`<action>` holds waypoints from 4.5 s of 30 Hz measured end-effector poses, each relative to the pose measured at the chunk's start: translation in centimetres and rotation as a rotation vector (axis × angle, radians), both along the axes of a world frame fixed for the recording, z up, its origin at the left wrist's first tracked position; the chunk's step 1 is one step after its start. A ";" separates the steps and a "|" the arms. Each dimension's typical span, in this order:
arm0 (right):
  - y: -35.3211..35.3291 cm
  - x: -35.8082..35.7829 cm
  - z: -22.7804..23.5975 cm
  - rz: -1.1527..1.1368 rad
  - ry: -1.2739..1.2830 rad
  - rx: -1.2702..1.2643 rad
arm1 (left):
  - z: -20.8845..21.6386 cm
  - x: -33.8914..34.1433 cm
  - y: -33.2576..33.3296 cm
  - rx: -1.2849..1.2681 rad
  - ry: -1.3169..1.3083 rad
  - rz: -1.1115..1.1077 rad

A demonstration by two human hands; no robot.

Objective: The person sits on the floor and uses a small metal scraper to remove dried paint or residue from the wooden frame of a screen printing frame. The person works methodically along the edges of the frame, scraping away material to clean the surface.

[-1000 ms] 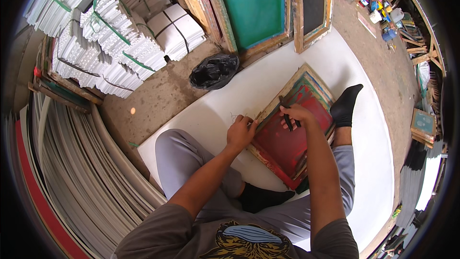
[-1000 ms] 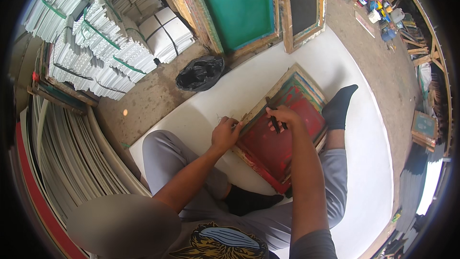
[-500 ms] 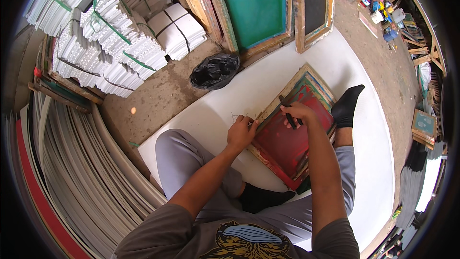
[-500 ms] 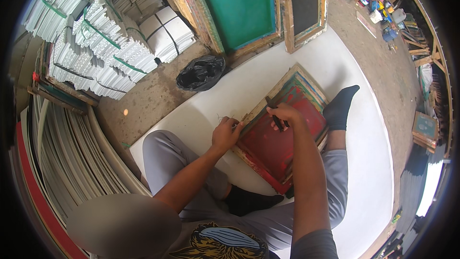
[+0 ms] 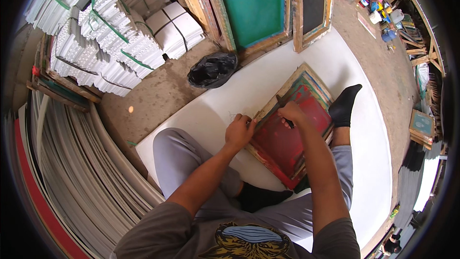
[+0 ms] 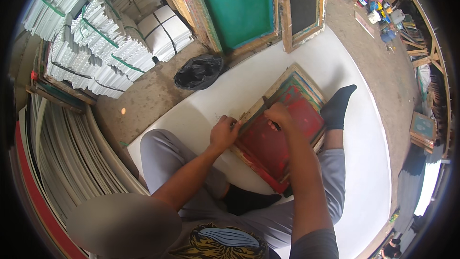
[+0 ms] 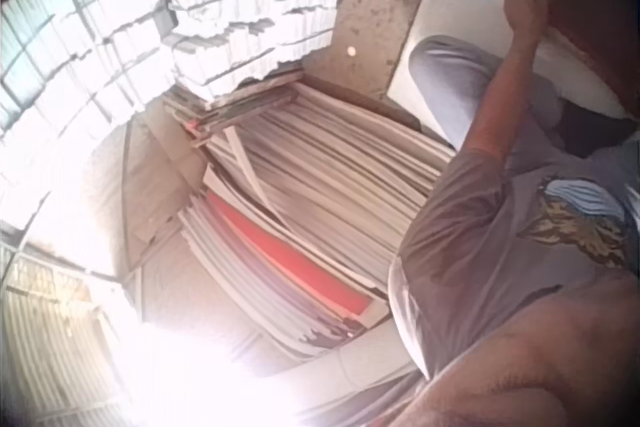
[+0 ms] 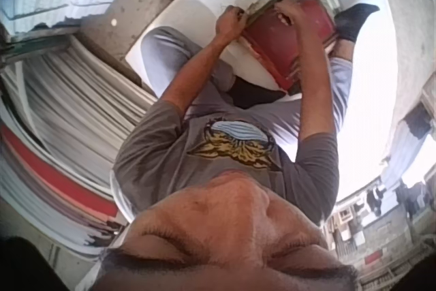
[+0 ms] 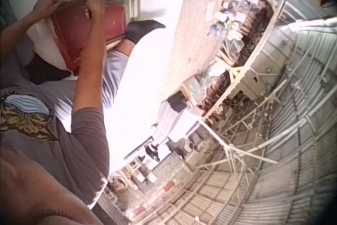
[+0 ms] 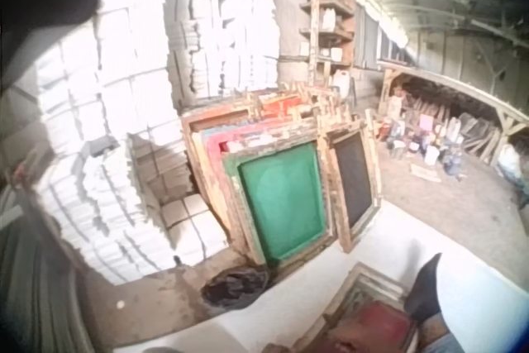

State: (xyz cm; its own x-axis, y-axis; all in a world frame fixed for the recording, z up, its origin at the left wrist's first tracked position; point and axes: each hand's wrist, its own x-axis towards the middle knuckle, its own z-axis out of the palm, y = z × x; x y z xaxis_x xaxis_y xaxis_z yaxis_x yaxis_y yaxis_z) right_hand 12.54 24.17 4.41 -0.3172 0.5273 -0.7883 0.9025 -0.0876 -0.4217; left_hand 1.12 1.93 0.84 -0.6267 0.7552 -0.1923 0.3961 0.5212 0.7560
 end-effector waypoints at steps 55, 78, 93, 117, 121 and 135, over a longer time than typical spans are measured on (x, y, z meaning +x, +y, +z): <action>-1.6 3.0 -1.1 0.234 0.054 0.230 | -0.2 -1.3 -0.6 0.006 0.007 0.143; 1.8 2.5 0.8 -0.009 0.041 -0.117 | -0.3 0.0 -0.3 0.035 -0.003 -0.005; 4.2 3.4 -0.4 0.064 0.055 -0.305 | -0.2 -0.1 -0.2 0.008 -0.036 0.000; 4.8 3.1 -0.4 0.298 0.017 -0.035 | 0.0 -0.2 -0.1 0.007 -0.008 -0.017; 4.6 3.0 -0.1 0.239 0.050 -0.110 | -0.1 -0.1 0.0 0.001 -0.025 -0.012; 5.5 3.9 -1.3 0.045 0.127 -0.471 | -0.4 -0.2 -0.1 -0.014 -0.018 -0.021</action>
